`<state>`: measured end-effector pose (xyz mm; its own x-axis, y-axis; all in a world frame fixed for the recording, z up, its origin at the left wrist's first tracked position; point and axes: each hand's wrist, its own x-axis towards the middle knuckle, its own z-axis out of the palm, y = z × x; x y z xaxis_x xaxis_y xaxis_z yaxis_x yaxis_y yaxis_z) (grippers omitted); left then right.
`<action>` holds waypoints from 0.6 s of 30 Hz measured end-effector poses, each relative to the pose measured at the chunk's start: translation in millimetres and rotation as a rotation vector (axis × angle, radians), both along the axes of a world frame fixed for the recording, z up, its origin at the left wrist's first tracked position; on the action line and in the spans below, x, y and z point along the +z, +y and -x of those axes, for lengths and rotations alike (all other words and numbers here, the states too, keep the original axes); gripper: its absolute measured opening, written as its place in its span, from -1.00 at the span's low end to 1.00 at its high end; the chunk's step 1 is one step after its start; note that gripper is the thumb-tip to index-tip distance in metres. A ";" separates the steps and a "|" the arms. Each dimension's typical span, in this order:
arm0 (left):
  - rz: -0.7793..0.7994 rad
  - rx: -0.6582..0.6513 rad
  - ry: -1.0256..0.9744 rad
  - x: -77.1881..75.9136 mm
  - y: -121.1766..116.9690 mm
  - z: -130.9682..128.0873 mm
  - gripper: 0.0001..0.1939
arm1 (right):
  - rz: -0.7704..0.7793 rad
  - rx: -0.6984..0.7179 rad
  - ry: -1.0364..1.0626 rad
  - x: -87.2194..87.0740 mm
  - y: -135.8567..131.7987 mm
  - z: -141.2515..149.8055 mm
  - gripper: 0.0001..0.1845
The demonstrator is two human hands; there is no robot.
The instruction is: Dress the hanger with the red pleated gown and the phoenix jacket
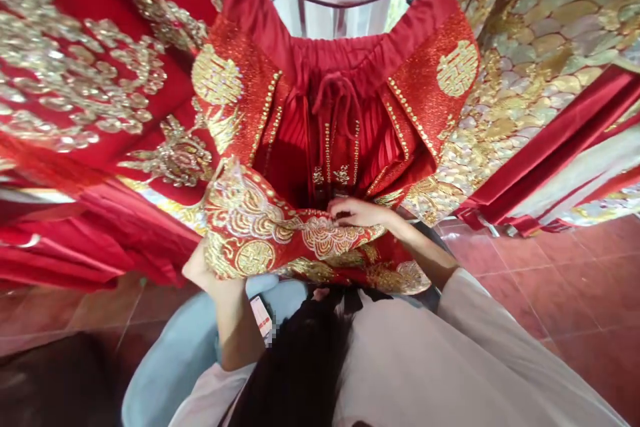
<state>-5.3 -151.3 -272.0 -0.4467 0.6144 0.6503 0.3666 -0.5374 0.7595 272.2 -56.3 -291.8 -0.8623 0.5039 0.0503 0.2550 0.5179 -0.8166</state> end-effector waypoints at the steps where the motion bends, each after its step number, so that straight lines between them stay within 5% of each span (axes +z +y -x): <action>1: -0.034 0.093 0.002 5.0 -2.7 3.2 -0.79 | -0.024 -0.053 0.069 12.4 2.8 -2.8 -0.83; 5: 0.001 0.244 0.017 19.1 -9.8 10.5 -0.96 | -0.296 -0.281 0.115 78.4 6.6 -18.3 -0.80; 10: 0.052 0.254 0.076 22.8 -11.8 17.9 -0.59 | -0.918 -0.570 0.097 138.1 -11.2 -7.1 -0.72; 12: -0.016 0.134 0.156 31.0 -12.9 16.6 -0.35 | -0.998 -0.552 0.096 146.7 -20.4 10.5 -0.66; 15: 0.039 -0.236 0.389 50.0 -14.3 2.8 0.03 | -0.982 -0.385 0.047 151.9 -32.9 44.7 -0.63; 18: 0.274 -0.473 0.392 63.7 -8.8 -19.7 0.02 | -0.907 -0.149 -0.046 158.2 -41.3 77.4 -0.74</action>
